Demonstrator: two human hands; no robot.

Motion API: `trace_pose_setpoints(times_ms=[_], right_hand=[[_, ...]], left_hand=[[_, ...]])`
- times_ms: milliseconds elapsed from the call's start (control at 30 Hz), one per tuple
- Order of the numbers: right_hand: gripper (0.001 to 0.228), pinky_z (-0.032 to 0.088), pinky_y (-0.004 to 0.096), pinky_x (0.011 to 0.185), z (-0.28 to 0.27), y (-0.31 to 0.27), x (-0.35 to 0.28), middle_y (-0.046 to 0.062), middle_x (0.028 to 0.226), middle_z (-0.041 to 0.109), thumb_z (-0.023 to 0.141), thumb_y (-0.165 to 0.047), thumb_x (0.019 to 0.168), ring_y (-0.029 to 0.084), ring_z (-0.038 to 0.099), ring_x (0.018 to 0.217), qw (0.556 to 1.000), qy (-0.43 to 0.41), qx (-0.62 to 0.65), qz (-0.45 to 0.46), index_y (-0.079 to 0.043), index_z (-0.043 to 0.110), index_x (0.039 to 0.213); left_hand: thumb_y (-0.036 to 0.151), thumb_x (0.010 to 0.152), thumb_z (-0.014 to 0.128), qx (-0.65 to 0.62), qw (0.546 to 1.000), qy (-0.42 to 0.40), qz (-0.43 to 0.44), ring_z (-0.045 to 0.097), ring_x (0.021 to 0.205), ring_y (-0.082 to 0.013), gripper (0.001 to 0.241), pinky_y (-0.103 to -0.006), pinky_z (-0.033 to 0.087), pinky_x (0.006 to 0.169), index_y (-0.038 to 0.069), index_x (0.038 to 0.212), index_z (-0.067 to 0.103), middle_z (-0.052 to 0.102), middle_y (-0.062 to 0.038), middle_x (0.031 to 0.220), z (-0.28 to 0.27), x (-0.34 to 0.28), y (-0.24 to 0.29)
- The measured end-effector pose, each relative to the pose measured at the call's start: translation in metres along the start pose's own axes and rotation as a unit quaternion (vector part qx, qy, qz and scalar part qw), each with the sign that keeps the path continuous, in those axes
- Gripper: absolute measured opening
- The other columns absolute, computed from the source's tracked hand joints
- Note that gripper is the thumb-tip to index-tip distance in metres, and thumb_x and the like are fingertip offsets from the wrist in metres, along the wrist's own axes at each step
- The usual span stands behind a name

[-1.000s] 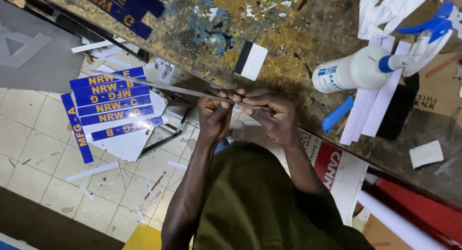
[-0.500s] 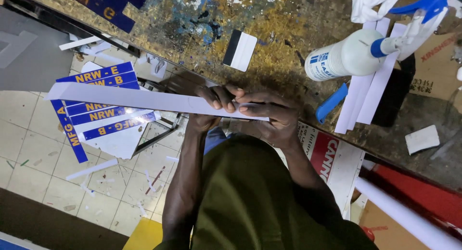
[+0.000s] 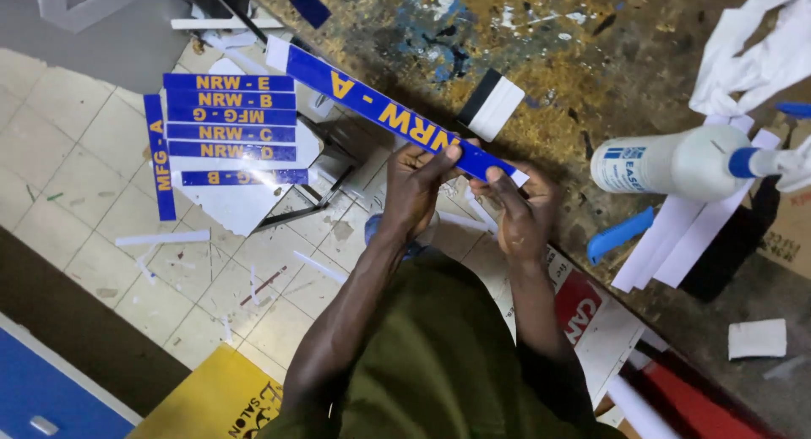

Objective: The person is applying white adhesive strips onto blue sign boards using a small squeegee tool to ensure a smooth, bubble-free finish.

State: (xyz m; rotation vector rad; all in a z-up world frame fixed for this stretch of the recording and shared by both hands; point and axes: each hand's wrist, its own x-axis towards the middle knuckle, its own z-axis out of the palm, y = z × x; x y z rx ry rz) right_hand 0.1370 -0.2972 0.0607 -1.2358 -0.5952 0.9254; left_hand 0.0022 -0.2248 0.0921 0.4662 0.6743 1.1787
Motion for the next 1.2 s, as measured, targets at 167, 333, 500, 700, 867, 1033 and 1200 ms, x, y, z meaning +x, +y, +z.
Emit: trace_pose_setpoints(times_ms=[167, 333, 500, 700, 867, 1033, 1200], right_hand=[[0.028, 0.078, 0.046, 0.083, -0.005, 0.019, 0.006, 0.026, 0.094, 0.081, 0.085, -0.013, 0.103, 0.034, 0.086, 0.084, 0.999, -0.023, 0.024, 0.032, 0.010, 0.075, 0.116], [0.029, 0.078, 0.041, 0.078, 0.017, 0.019, 0.012, 0.020, 0.091, 0.080, 0.089, -0.017, 0.100, 0.031, 0.086, 0.080, 0.995, -0.011, 0.059, 0.075, 0.005, 0.075, 0.113], [0.022, 0.078, 0.041, 0.074, 0.044, 0.021, 0.016, 0.019, 0.086, 0.080, 0.087, -0.012, 0.099, 0.033, 0.086, 0.075, 0.990, 0.010, 0.086, 0.111, 0.003, 0.073, 0.108], [0.017, 0.077, 0.040, 0.074, 0.091, 0.034, 0.025, 0.017, 0.085, 0.080, 0.086, -0.012, 0.101, 0.031, 0.086, 0.075, 0.992, -0.010, 0.064, 0.113, -0.002, 0.073, 0.107], [0.019, 0.077, 0.038, 0.074, 0.140, 0.056, 0.032, 0.014, 0.087, 0.080, 0.086, -0.013, 0.102, 0.029, 0.086, 0.075, 0.993, -0.038, 0.032, 0.108, -0.003, 0.072, 0.109], [0.021, 0.078, 0.040, 0.074, 0.174, 0.103, 0.036, 0.015, 0.090, 0.081, 0.088, -0.012, 0.101, 0.031, 0.087, 0.078, 0.988, -0.055, 0.040, 0.139, -0.001, 0.073, 0.111], [0.029, 0.078, 0.040, 0.079, 0.237, 0.131, 0.034, 0.015, 0.095, 0.081, 0.089, -0.012, 0.100, 0.032, 0.087, 0.084, 0.981, -0.094, 0.025, 0.168, 0.000, 0.073, 0.120]], left_hand=[[0.007, 0.095, 0.093, -0.002, 1.000, 0.027, 0.009, 0.086, 0.090, -0.0267, 0.023, -0.0447, 0.073, 0.089, -0.004, 0.111, 0.080, 0.086, -0.019, 0.096, -0.001, -0.006, 0.016], [0.011, 0.095, 0.094, 0.027, 0.999, 0.040, 0.007, 0.086, 0.094, -0.0224, 0.027, -0.0426, 0.073, 0.091, -0.003, 0.114, 0.081, 0.087, -0.016, 0.099, -0.009, 0.002, 0.034], [0.013, 0.099, 0.091, 0.049, 0.997, 0.059, 0.023, 0.085, 0.096, -0.0204, 0.026, -0.0401, 0.072, 0.092, -0.004, 0.116, 0.081, 0.087, -0.017, 0.102, -0.039, 0.016, 0.061], [0.011, 0.100, 0.089, 0.046, 0.993, 0.101, 0.034, 0.086, 0.099, -0.0239, 0.027, -0.0427, 0.072, 0.094, -0.004, 0.121, 0.080, 0.087, -0.018, 0.104, -0.090, 0.040, 0.120], [0.013, 0.100, 0.088, 0.037, 0.988, 0.137, 0.067, 0.086, 0.097, -0.0243, 0.028, -0.0408, 0.073, 0.093, -0.003, 0.121, 0.079, 0.087, -0.019, 0.105, -0.168, 0.076, 0.178], [0.015, 0.098, 0.090, 0.035, 0.975, 0.198, 0.097, 0.083, 0.082, -0.0191, 0.021, -0.0362, 0.076, 0.085, 0.002, 0.101, 0.074, 0.081, -0.009, 0.085, -0.241, 0.077, 0.263], [0.018, 0.096, 0.093, 0.069, 0.957, 0.259, 0.113, 0.082, 0.079, -0.0161, 0.025, -0.0362, 0.077, 0.087, 0.003, 0.100, 0.072, 0.073, -0.002, 0.080, -0.286, 0.061, 0.324]])
